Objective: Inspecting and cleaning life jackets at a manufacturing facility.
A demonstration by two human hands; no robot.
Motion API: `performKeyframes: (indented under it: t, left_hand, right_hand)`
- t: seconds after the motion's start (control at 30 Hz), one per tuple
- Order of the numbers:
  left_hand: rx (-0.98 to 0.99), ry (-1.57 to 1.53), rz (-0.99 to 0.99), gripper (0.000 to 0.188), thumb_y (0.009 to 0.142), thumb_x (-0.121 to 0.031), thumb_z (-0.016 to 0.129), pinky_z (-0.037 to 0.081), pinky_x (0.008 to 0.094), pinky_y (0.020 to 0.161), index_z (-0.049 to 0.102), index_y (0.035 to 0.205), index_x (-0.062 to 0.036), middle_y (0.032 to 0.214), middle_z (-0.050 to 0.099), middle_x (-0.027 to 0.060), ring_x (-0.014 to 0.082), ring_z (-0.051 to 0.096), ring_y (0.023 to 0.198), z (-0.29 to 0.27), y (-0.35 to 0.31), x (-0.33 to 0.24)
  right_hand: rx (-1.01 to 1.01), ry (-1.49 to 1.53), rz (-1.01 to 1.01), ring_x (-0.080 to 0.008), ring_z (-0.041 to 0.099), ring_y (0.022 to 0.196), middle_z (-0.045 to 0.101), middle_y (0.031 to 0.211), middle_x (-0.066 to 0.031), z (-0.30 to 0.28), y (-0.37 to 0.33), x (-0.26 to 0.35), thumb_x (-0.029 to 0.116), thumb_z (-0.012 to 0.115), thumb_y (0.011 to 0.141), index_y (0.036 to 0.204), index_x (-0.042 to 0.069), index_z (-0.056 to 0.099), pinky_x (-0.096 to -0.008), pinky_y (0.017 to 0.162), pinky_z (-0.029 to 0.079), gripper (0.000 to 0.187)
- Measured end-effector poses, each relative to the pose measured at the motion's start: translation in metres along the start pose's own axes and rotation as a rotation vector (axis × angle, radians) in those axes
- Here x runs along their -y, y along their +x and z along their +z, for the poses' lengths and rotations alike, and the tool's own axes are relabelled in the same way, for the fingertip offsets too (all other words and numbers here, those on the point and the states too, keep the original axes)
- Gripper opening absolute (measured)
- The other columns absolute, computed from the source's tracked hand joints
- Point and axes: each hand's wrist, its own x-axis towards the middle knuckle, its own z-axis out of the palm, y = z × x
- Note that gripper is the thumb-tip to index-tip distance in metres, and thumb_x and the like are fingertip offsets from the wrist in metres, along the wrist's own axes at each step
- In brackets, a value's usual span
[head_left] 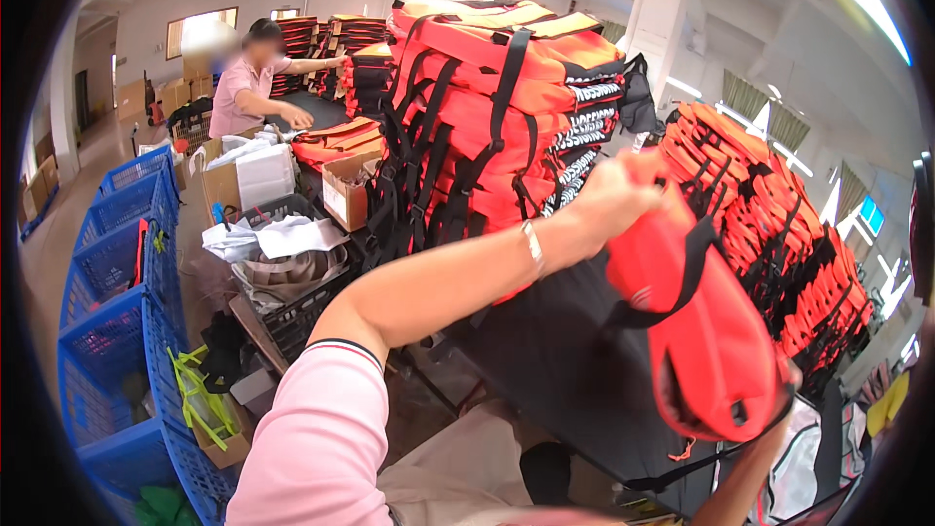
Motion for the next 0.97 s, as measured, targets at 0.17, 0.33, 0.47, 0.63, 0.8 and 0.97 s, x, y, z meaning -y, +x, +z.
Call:
performKeyframes:
  t: [0.17, 0.33, 0.47, 0.63, 0.8, 0.97]
  left_hand:
    - [0.019, -0.123, 0.123, 0.023, 0.079, -0.015, 0.075, 0.050, 0.0265, 0.064, 0.067, 0.095, -0.0004, 0.085, 0.068, 0.0049, 0.0116, 0.063, 0.072, -0.050, 0.095, -0.089]
    - [0.490, -0.388, 0.664, 0.036, 0.090, -0.012, 0.068, 0.051, 0.0298, 0.094, 0.057, 0.125, -0.0090, 0.118, 0.065, 0.0033, 0.0144, 0.062, 0.106, -0.140, 0.151, -0.158]
    - [0.085, -0.205, 0.659, 0.029, 0.089, -0.006, 0.069, 0.055, 0.0163, 0.074, 0.063, 0.117, -0.0051, 0.101, 0.071, 0.0028, 0.0110, 0.069, 0.090, -0.243, 0.193, -0.173]
    - [-0.069, -0.059, 0.510, 0.031, 0.089, -0.015, 0.068, 0.049, 0.0212, 0.066, 0.062, 0.118, -0.0047, 0.095, 0.067, 0.0020, 0.0119, 0.063, 0.083, -0.400, 0.310, -0.109]
    - [-0.319, 0.320, 0.248, 0.034, 0.090, -0.028, 0.067, 0.039, 0.0265, 0.049, 0.064, 0.115, -0.0059, 0.076, 0.060, -0.0009, 0.0092, 0.055, 0.062, -0.611, 0.186, -0.124]
    - [-0.308, 0.305, 0.119, 0.068, 0.091, -0.038, 0.065, 0.051, 0.0234, 0.060, 0.035, 0.149, -0.0203, 0.100, 0.069, 0.0036, 0.0089, 0.065, 0.076, -0.484, 0.214, 0.015]
  right_hand:
    - [0.005, 0.167, -0.404, -0.0147, 0.061, 0.068, 0.063, 0.084, -0.0022, 0.044, 0.130, 0.107, 0.013, 0.063, 0.089, 0.097, 0.005, 0.065, -0.0280, 0.058, 0.052, 0.011]
    - [-0.079, 0.294, -0.801, -0.0148, 0.063, 0.069, 0.065, 0.086, -0.0023, 0.178, 0.300, 0.280, 0.015, 0.063, 0.091, 0.101, 0.006, 0.065, -0.0280, 0.059, 0.053, 0.013]
    - [-0.092, 0.243, -0.959, -0.0149, 0.068, 0.077, 0.068, 0.094, -0.0034, 0.325, 0.311, 0.285, 0.019, 0.064, 0.094, 0.113, 0.005, 0.062, -0.0290, 0.066, 0.059, 0.024]
    - [0.231, 0.297, -0.607, -0.0225, 0.070, 0.078, 0.068, 0.101, -0.0149, 0.403, 0.442, 0.291, 0.015, 0.071, 0.088, 0.112, -0.004, 0.057, -0.0367, 0.069, 0.059, 0.033]
    - [0.419, 0.505, -0.240, -0.0201, 0.068, 0.092, 0.069, 0.104, -0.0119, 0.519, 0.388, 0.214, 0.017, 0.053, 0.099, 0.109, 0.001, 0.061, -0.0351, 0.082, 0.057, 0.020]
    - [0.105, -0.196, -0.275, -0.0127, 0.063, 0.087, 0.065, 0.101, -0.0027, 0.476, 0.419, 0.160, 0.059, 0.050, 0.093, 0.110, 0.015, 0.060, -0.0441, 0.093, 0.039, 0.048]
